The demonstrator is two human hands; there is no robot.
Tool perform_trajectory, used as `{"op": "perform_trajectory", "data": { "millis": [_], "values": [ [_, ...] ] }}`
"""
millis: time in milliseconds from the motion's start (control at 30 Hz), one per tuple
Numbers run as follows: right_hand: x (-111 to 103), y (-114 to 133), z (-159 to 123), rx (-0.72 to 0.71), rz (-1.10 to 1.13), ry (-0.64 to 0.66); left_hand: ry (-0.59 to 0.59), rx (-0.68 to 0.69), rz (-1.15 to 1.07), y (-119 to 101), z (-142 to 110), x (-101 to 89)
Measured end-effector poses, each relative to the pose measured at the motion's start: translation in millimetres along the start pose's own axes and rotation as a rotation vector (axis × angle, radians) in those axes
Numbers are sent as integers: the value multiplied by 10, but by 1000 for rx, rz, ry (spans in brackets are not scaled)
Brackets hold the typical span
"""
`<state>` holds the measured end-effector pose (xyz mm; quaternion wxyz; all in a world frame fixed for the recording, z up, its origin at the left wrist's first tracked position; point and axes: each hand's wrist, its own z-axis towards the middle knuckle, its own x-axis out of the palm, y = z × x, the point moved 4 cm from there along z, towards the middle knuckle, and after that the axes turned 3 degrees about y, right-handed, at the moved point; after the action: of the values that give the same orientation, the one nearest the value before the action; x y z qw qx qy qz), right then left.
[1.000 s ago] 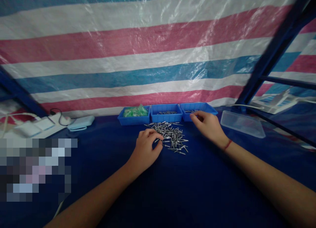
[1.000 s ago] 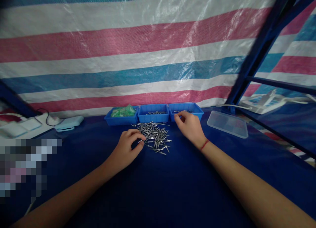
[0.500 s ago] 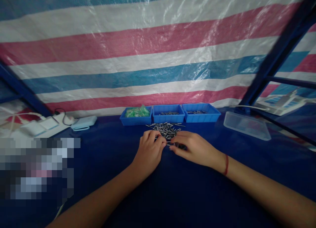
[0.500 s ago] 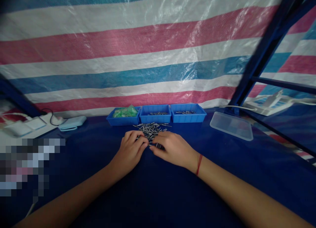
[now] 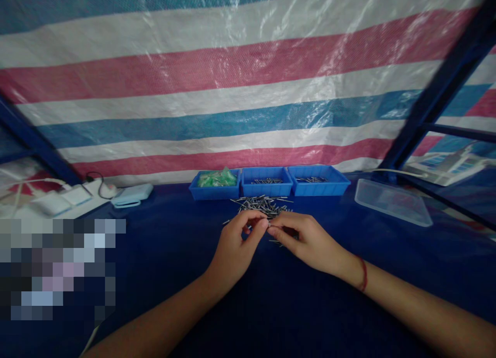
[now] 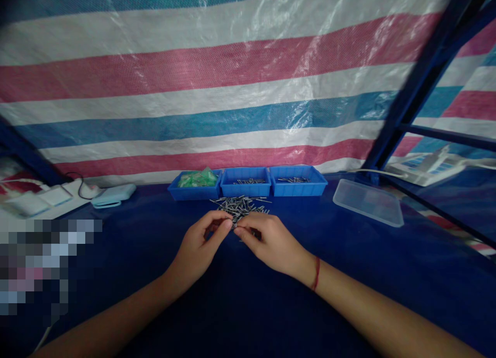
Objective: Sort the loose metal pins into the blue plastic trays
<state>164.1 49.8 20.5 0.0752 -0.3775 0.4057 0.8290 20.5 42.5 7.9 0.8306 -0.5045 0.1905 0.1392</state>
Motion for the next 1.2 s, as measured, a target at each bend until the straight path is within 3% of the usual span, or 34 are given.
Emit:
{"op": "perform_trajectory", "data": {
  "millis": [600,967,1200],
  "values": [
    [22,-24,-5,29,6,3,-22,27,32,-22,1,-25],
    [2,-151,9,120,109,-168,-50,35,41,-24,14,-45],
    [-61,-109,-24,66,165,-309,-33,-11,24,30,28,-51]
  ]
}}
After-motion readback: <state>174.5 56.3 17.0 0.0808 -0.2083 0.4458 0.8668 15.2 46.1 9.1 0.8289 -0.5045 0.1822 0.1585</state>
